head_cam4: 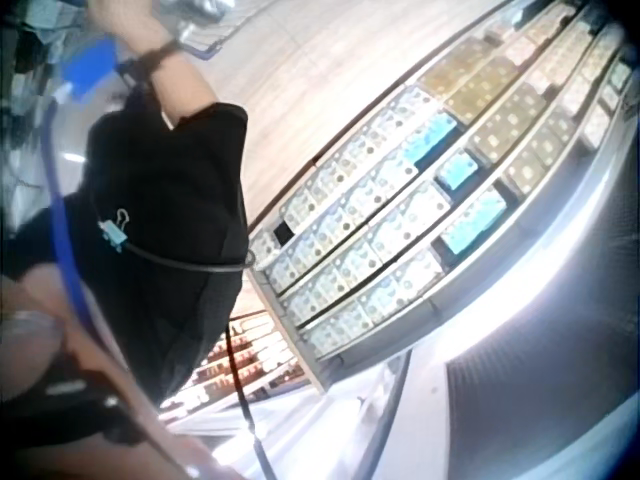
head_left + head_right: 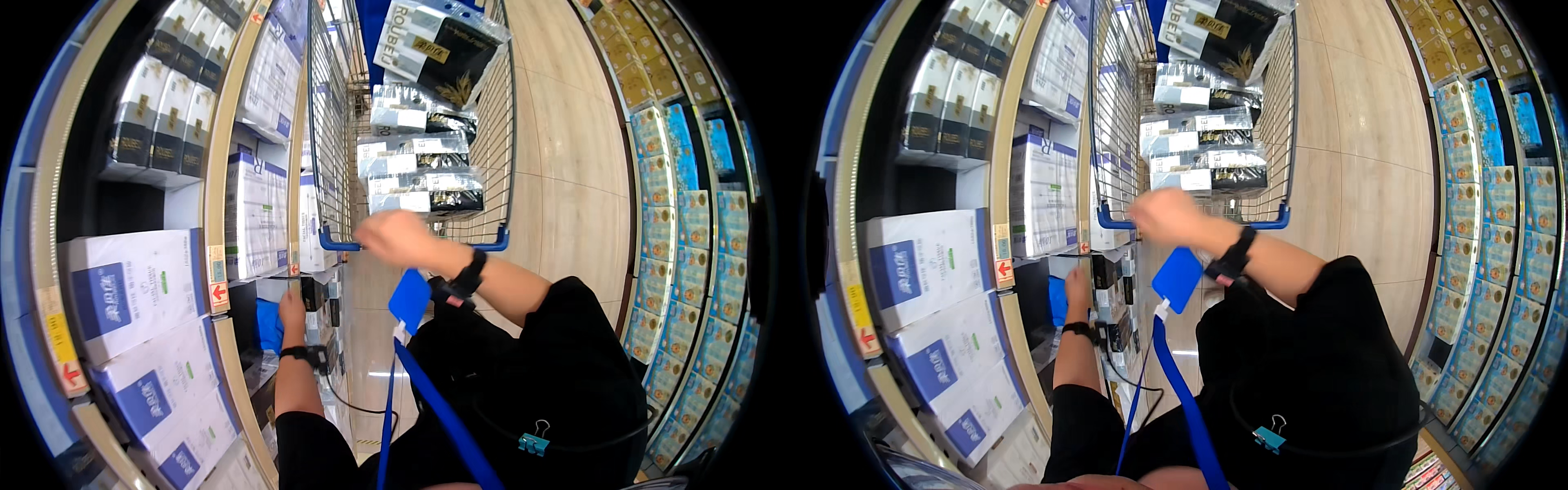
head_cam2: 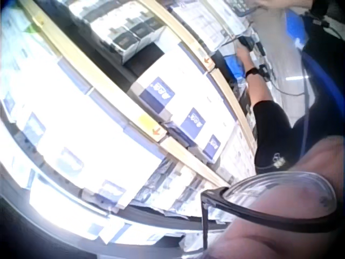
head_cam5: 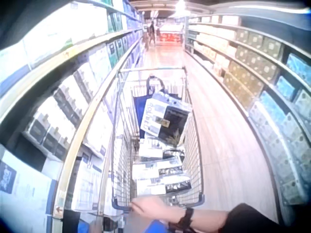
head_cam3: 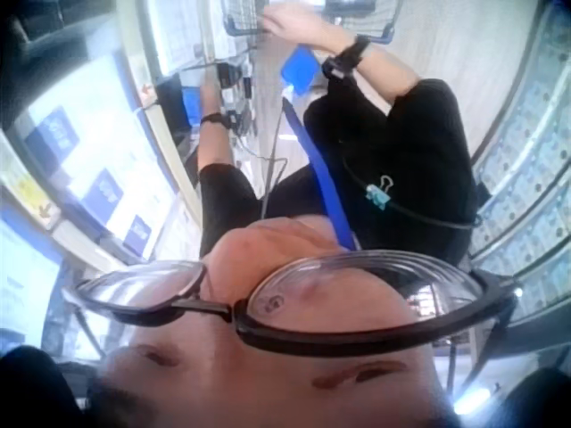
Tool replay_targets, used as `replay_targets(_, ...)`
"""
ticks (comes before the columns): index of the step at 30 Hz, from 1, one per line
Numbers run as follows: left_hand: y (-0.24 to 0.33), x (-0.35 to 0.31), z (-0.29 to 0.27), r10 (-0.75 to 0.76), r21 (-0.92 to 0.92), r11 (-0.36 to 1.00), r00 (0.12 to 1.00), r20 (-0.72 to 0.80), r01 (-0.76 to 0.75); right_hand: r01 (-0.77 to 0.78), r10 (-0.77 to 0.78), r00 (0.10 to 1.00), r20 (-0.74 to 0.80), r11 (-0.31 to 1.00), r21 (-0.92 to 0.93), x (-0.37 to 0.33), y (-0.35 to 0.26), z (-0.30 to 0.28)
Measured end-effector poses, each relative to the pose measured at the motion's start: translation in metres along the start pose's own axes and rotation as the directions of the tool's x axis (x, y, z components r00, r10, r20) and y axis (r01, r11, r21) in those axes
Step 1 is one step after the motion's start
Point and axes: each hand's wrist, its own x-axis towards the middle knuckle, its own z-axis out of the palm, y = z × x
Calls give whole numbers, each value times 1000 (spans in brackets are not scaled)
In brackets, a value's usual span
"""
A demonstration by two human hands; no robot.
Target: The person uses a blue cloth to wipe a shelf in a supermarket aisle. They then pick up packages of facial tissue from a shopping cart and place them onto the shelf, arranging them neatly. The person repeats this process, handling multiple packages and ensuring they are properly aligned on the shelf.
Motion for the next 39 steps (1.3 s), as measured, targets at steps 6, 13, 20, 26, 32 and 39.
replay_targets(6,221,-45,-20,206,-740,565,931,-301,-364,-510,540,841,21,807,-297,-95,73,-71)
replay_targets(13,280,-43,4,304,-60,904,733,-609,-424,-525,488,851,-195,775,-352,-96,78,-67)
replay_targets(20,297,-17,-9,390,-2,865,675,-627,-502,-603,616,783,-91,714,-356,-55,94,-70)
replay_targets(26,337,25,-33,435,-12,845,699,-568,-535,-654,679,731,-65,671,-349,-8,126,-74)
replay_targets(32,370,63,-38,507,65,787,581,-636,-614,-667,714,698,-53,622,-409,30,160,-83)
replay_targets(39,395,85,-41,561,53,737,566,-604,-674,-699,740,669,-67,596,-394,55,180,-100)
